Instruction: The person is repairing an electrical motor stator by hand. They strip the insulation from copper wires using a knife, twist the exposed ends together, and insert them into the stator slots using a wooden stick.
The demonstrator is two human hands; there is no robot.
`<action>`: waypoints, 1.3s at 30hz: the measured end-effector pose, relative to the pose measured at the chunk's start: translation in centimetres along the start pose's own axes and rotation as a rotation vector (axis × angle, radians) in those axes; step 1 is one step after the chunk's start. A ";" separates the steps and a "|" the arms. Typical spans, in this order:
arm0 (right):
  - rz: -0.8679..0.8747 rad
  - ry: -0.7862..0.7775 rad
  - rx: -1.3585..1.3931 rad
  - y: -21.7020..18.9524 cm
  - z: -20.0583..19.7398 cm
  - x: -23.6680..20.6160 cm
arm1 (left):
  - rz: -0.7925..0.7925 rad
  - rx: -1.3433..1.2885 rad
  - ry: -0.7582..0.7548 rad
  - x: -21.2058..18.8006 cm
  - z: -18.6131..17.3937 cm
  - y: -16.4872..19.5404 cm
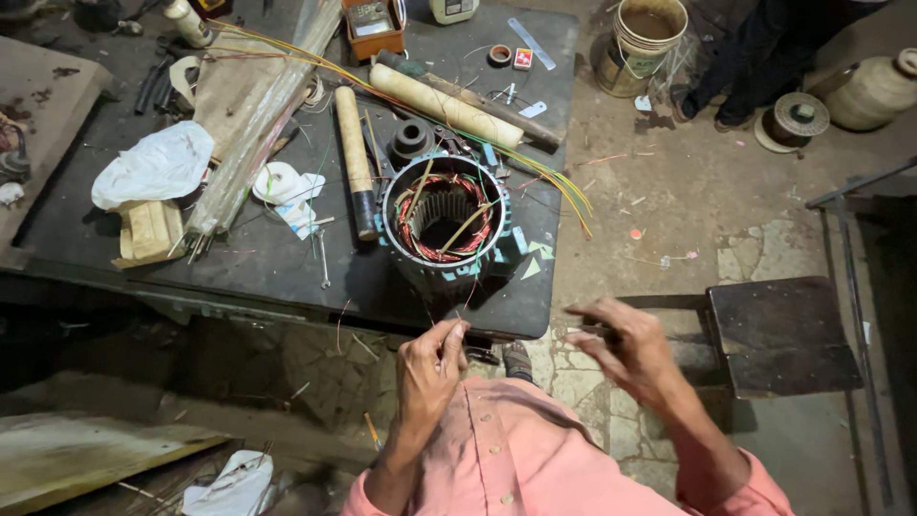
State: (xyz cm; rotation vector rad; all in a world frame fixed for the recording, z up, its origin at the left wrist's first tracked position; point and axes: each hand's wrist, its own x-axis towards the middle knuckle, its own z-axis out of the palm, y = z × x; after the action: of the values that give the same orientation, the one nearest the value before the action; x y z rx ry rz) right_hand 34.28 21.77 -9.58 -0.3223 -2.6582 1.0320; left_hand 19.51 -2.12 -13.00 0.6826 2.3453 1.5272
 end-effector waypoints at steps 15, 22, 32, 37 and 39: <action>0.153 -0.103 0.314 -0.1 5.2 3.2 | 0.151 0.333 0.086 -2.4 -0.9 1.5; 0.076 0.046 0.335 -0.4 3.3 5.6 | 0.224 0.471 0.264 -2.8 -1.9 4.7; -0.146 -0.114 0.339 -2.4 5.8 4.8 | 0.412 -0.169 0.321 -5.1 -3.9 9.9; -0.088 -0.098 0.362 -2.7 5.7 4.5 | 0.602 -0.132 0.025 -5.1 -8.0 13.4; -0.002 -0.057 0.369 -2.8 5.4 4.1 | 0.651 -0.213 0.199 -5.8 -7.1 15.2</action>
State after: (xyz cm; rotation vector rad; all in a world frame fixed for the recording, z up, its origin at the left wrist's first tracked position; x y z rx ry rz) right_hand 28.37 17.62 -10.76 -0.2144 -2.4441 1.5175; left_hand 24.97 -5.60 3.58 1.3857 2.1472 2.1526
